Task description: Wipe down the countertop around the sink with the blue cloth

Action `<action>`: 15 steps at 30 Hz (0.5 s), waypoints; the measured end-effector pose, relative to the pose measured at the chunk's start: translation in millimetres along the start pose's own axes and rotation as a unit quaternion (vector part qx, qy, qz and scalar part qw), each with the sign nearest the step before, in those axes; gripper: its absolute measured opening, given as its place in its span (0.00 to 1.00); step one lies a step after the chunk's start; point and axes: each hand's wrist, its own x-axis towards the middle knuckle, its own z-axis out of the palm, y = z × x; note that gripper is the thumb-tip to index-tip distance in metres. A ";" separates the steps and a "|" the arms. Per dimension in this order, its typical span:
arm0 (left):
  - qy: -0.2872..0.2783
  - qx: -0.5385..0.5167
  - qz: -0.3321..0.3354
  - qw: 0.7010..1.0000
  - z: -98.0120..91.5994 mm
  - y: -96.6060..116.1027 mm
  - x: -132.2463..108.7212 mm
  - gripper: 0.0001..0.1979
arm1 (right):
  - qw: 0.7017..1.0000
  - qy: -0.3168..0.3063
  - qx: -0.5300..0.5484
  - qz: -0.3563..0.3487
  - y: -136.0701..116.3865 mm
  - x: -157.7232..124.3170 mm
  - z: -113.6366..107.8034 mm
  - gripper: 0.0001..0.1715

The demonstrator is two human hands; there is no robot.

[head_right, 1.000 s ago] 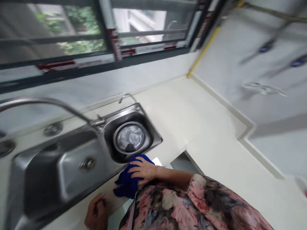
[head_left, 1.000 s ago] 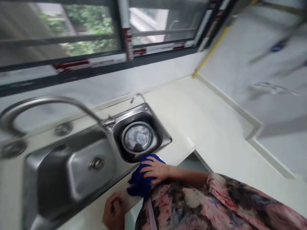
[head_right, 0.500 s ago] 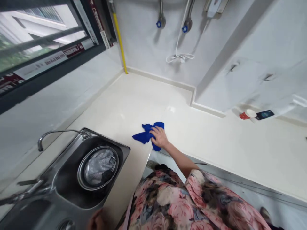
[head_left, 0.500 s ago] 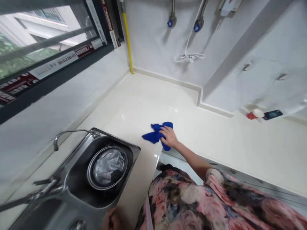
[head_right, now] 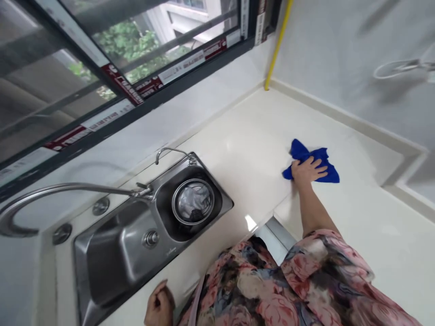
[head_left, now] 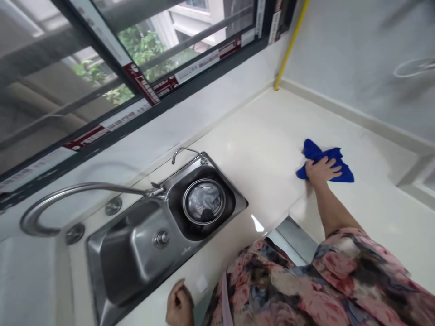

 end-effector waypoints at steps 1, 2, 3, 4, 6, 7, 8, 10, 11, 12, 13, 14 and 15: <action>0.012 0.001 -0.025 1.000 2.6 -1.2 -2.1 0.17 | 1.000 -0.016 -0.001 -0.015 -21.8 -0.2 6.0 0.42; 0.026 0.008 -0.048 0.998 6.0 -2.0 -3.1 0.17 | 0.999 -0.033 -0.003 -0.036 -45.3 -3.2 11.3 0.43; 0.040 0.018 -0.064 0.997 9.7 -2.5 -3.2 0.17 | 0.997 -0.049 -0.005 -0.062 -69.9 -8.9 15.9 0.43; 0.052 0.026 -0.073 0.996 13.2 -2.8 -3.0 0.17 | 0.994 -0.065 -0.004 -0.090 -95.3 -17.3 19.9 0.44; 0.065 0.032 -0.075 0.995 17.9 -3.1 -2.3 0.16 | 0.983 -0.098 0.006 -0.153 -146.0 -41.5 26.3 0.44; 0.066 0.030 -0.073 0.995 18.8 -3.0 -2.2 0.16 | 0.976 -0.115 0.015 -0.184 -170.5 -56.7 28.7 0.43; 0.063 0.026 -0.071 0.995 18.8 -2.7 -2.5 0.16 | 0.967 -0.131 0.025 -0.215 -193.5 -73.5 30.7 0.43; 0.061 0.023 -0.073 0.995 17.2 -1.3 -3.5 0.15 | 0.947 -0.161 0.045 -0.273 -233.4 -109.7 33.1 0.41; 0.063 0.026 -0.079 0.995 16.2 -0.4 -4.1 0.15 | 0.936 -0.172 0.055 -0.302 -249.3 -127.9 33.5 0.41; 0.063 0.029 -0.085 0.994 15.3 0.5 -4.7 0.15 | 0.923 -0.181 0.065 -0.332 -262.2 -145.3 33.5 0.40; 0.063 0.030 -0.090 0.993 14.8 1.3 -5.1 0.15 | 0.909 -0.188 0.075 -0.363 -271.7 -161.4 33.0 0.39; 0.064 0.030 -0.094 0.993 14.5 1.9 -5.3 0.15 | 0.895 -0.192 0.084 -0.394 -278.0 -175.7 32.3 0.39; 0.064 0.031 -0.099 0.993 14.6 2.3 -5.4 0.15 | 0.881 -0.194 0.093 -0.422 -281.0 -187.7 31.3 0.38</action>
